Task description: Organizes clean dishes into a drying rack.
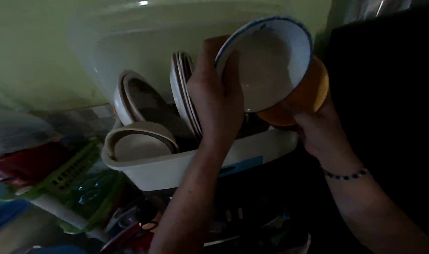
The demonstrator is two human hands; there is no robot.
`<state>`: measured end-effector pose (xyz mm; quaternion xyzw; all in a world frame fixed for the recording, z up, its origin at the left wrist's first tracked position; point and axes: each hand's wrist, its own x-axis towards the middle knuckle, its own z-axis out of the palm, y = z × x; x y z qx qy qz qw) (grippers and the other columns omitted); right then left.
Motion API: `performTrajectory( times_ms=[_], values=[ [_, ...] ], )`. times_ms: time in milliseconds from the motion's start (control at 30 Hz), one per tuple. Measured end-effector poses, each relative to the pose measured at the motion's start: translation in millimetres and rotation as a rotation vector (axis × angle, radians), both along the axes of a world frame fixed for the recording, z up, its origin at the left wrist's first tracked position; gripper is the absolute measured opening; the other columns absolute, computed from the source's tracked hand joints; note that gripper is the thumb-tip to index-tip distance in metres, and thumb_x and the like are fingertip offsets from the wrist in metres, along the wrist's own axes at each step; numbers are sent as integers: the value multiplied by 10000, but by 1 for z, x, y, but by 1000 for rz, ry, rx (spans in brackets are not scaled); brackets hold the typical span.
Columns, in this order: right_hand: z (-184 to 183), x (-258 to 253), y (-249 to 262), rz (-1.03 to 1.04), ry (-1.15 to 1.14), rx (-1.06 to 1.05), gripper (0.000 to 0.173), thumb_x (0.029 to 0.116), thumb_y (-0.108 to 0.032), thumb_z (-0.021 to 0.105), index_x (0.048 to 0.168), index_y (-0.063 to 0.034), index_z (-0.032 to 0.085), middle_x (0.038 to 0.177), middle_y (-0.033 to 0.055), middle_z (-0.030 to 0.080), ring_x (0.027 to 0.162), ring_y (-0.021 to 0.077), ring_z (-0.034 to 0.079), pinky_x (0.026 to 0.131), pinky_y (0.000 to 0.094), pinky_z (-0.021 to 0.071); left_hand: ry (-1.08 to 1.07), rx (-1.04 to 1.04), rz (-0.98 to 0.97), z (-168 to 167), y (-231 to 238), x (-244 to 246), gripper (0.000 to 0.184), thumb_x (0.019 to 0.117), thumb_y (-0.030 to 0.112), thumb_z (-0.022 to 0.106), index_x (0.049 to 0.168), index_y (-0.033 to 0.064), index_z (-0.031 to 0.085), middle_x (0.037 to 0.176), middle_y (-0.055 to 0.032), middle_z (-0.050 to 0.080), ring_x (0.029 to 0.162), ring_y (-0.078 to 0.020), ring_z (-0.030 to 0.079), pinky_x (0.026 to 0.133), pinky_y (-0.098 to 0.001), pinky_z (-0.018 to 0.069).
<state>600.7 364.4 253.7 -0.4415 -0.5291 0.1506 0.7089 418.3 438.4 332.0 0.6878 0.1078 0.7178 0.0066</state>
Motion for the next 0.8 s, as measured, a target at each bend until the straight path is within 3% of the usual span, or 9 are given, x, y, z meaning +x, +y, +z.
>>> performTrajectory(
  times_ms=[33,100,267,367,500,567,633,700,800],
  values=[
    [9,-3,-3,25,20,-15,757,943,-281,735,1554,-265,289,1317,25,602,1103,154,678,815,328,631,6,-9,28,1,3,0,236,1023,89,577,1210,-48,619,1055,-89,697,943,-8,659,856,-175,535],
    [22,-8,-1,57,72,-29,775,926,-234,751,1558,-286,305,1383,9,587,1181,169,661,887,355,629,9,-65,74,0,7,1,227,1029,120,580,1200,-22,626,1029,-71,700,916,0,664,830,-171,538],
    [22,-1,6,144,53,-61,784,951,-251,731,1584,-260,268,1394,25,574,1174,176,662,877,362,633,3,-222,56,-8,12,3,273,1026,150,600,1238,-21,623,1031,-74,704,906,-10,672,822,-192,551],
    [27,7,6,48,18,-62,656,990,-292,656,1557,-241,329,1358,10,599,1147,129,671,882,322,626,-21,-286,45,-4,10,-6,293,1026,202,612,1238,0,612,1027,-38,704,912,-6,684,825,-214,580],
    [35,26,8,-105,-296,110,578,958,-57,563,1505,-136,396,1392,6,565,1202,27,603,964,225,561,-70,-213,64,-2,6,-29,322,1025,206,614,1250,-22,579,1022,11,697,903,33,676,819,-187,582],
    [42,22,5,-167,-440,112,523,960,-29,530,1464,-105,414,1275,31,604,1090,8,623,883,192,557,-131,-167,41,-1,4,-47,353,1017,189,631,1269,-41,538,1049,21,685,935,18,679,848,-205,593],
    [50,7,3,-198,-587,82,472,983,-2,550,1437,-72,441,1170,81,652,990,81,660,831,260,573,-203,-106,36,4,0,-68,353,1004,180,656,1253,-29,519,1070,31,677,975,-11,682,887,-236,597],
    [58,-15,2,-199,-728,35,497,947,59,599,1424,-53,515,1247,145,662,1056,234,682,886,434,576,-280,-115,63,13,-9,-89,387,987,195,686,1259,-23,519,1078,14,670,997,-51,681,907,-271,596],
    [51,-41,17,-274,-969,172,573,840,75,657,1381,-106,609,1287,131,677,1087,326,689,837,542,573,-294,64,84,5,25,-137,387,984,174,696,1272,-22,527,1107,-19,675,1030,-118,681,915,-340,593]
  ],
)
